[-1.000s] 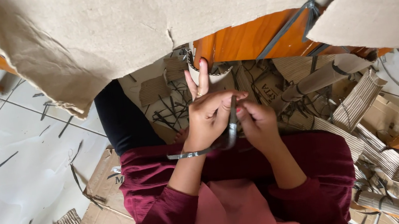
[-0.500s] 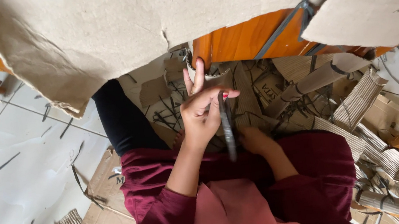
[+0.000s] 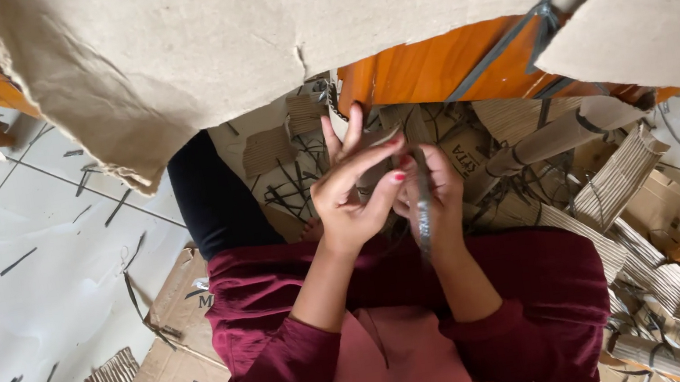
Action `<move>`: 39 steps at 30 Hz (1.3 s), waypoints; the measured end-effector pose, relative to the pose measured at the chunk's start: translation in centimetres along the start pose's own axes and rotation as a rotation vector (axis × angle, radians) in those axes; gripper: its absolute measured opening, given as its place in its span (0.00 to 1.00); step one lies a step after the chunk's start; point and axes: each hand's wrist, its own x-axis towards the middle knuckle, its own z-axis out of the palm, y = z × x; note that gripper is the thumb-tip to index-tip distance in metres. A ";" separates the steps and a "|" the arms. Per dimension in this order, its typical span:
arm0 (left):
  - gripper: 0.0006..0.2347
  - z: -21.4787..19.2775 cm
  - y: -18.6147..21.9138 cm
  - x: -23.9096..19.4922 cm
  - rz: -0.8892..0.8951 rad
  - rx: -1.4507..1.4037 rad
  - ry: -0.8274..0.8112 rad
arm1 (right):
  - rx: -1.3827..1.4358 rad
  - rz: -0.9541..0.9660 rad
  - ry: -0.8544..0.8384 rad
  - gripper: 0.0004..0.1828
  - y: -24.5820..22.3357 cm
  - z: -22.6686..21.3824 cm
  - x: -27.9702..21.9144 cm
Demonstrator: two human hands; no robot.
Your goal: Wrapping a wooden chair leg with cardboard and securing it with string
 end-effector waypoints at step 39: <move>0.21 -1.4 -3.9 0.4 -0.479 0.380 -0.036 | -0.731 -0.087 0.028 0.18 1.9 -7.8 4.7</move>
